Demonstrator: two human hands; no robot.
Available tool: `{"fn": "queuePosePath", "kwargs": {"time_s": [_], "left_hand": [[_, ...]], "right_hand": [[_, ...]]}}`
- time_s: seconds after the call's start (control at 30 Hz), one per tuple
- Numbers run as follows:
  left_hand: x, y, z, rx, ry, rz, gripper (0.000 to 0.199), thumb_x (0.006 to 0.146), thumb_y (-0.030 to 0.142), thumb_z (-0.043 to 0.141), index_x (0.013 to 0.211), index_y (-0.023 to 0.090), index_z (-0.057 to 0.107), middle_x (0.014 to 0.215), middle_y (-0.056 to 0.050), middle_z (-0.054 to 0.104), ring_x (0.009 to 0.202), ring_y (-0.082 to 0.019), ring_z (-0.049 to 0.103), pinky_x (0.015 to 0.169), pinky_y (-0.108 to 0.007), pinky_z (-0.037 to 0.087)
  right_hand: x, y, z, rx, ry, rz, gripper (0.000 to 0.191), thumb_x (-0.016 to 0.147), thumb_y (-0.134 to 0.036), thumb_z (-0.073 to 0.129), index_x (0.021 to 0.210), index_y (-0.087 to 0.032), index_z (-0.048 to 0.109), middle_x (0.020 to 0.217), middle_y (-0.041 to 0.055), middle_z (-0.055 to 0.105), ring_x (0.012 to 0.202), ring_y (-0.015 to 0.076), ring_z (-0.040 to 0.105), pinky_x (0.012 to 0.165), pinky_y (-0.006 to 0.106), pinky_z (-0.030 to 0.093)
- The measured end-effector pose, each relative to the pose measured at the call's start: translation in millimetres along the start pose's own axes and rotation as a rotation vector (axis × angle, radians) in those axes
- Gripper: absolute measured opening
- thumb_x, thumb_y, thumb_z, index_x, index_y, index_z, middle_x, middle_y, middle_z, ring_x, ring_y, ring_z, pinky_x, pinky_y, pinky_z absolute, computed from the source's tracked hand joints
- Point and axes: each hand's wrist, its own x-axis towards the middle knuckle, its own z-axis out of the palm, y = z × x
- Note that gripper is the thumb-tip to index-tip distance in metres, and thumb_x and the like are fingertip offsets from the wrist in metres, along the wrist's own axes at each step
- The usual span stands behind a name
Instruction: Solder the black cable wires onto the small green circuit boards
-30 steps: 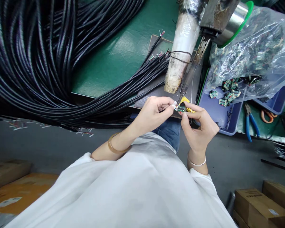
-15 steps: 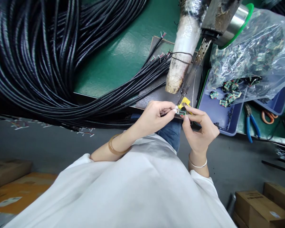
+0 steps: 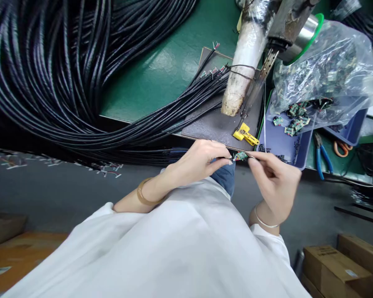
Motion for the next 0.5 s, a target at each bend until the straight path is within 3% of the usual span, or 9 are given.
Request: {"fn": "queuePosePath", "kwargs": {"time_s": [0.07,0.17,0.27,0.37,0.43,0.5], "left_hand": [[-3,0,3.4,0.114,-0.022,0.076,0.02,0.097,0.02,0.057,0.085,0.013,0.071,0.077,-0.005,0.071,0.071,-0.015,0.061,0.071,-0.027,0.043],[-9,1,9.2,0.157,-0.003,0.114,0.023,0.098,0.018,0.054,0.082,0.013,0.069,0.075,-0.005,0.069,0.068,-0.014,0.059,0.069,-0.027,0.043],[-15,2,14.7,0.003,0.145,-0.002,0.015,0.096,0.018,0.059,0.086,0.013,0.068,0.075,-0.003,0.069,0.065,-0.011,0.059,0.064,-0.023,0.044],[-21,-2,17.9,-0.398,0.315,-0.287,0.01,0.093,0.024,0.062,0.089,0.014,0.064,0.065,0.001,0.066,0.051,-0.007,0.054,0.053,-0.019,0.042],[-24,-6,18.2,-0.682,0.347,-0.462,0.015,0.089,0.026,0.066,0.099,0.015,0.062,0.061,0.003,0.066,0.039,-0.005,0.043,0.041,-0.018,0.033],[-25,-10,17.1,-0.832,0.302,-0.535,0.022,0.085,0.025,0.07,0.103,0.014,0.063,0.06,0.003,0.067,0.036,-0.003,0.036,0.036,-0.017,0.025]], "right_hand": [[6,4,4,-0.023,-0.249,-0.024,0.015,0.093,-0.031,0.065,0.104,-0.023,0.073,0.058,-0.0078,0.054,0.049,0.0047,0.047,0.051,0.022,0.035],[12,9,14,0.041,-0.336,-0.034,0.012,0.094,-0.031,0.064,0.093,-0.021,0.071,0.056,-0.0088,0.047,0.049,0.0037,0.042,0.053,0.021,0.033],[10,8,18,0.121,-0.219,0.013,0.013,0.093,-0.031,0.065,0.085,-0.021,0.068,0.056,-0.0089,0.045,0.048,0.004,0.038,0.05,0.021,0.031],[6,11,9,0.175,0.013,0.107,0.017,0.091,-0.037,0.066,0.084,-0.021,0.067,0.057,-0.0075,0.049,0.046,0.006,0.04,0.046,0.022,0.03],[7,24,-5,0.115,0.179,0.174,0.021,0.091,-0.041,0.065,0.086,-0.021,0.068,0.059,-0.0056,0.054,0.048,0.0078,0.045,0.047,0.023,0.032],[12,45,-20,-0.058,0.197,0.208,0.023,0.09,-0.042,0.067,0.086,-0.02,0.071,0.062,-0.0036,0.058,0.051,0.0089,0.047,0.052,0.024,0.035]]}}
